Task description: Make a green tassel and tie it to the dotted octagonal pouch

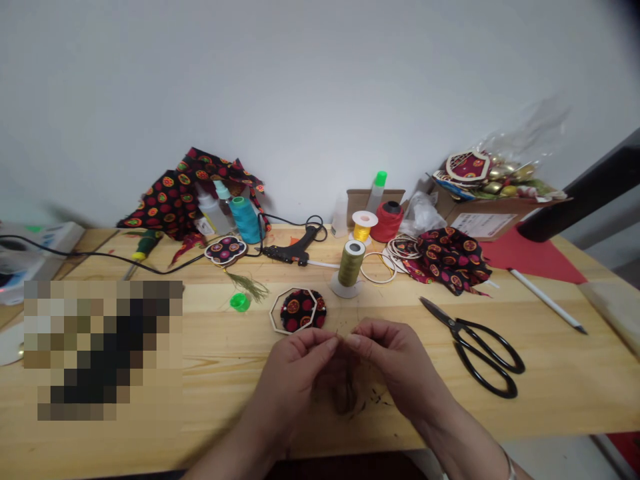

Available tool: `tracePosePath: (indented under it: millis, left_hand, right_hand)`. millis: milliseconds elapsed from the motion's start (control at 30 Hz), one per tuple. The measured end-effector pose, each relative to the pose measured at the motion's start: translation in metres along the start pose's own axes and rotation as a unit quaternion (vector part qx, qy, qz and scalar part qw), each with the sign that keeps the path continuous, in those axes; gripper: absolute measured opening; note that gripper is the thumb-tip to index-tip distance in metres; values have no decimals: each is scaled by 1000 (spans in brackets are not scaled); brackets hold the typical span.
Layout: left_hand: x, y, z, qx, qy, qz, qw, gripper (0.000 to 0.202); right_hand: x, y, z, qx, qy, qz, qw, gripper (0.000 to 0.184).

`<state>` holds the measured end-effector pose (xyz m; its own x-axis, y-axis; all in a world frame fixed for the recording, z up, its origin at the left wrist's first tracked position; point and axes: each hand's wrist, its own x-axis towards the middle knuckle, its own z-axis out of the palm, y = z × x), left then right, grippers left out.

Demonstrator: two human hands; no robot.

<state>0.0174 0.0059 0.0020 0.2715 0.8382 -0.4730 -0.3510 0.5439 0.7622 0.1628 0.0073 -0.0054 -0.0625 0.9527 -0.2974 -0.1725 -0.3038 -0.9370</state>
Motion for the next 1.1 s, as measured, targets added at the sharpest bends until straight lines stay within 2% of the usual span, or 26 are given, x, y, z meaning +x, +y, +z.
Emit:
tracePosePath:
  millis: [267,467,900,1100]
  left_hand:
    - [-1,3,1,106,31,23,994,12]
    - [-5,3,1,166,34,45,985,15]
    - [-7,2,0,297,58,106,947,17]
    - [-9,3,-1,339,44,140,929,19]
  right_hand:
    - [1,-2,4,-23,36,-8,999,19]
    - [1,0,1,-41,16,-20,999,21]
    - [0,-1,2,-102,33,-47,993,17]
    - [0,-2,2,-118,39,-65,990,13]
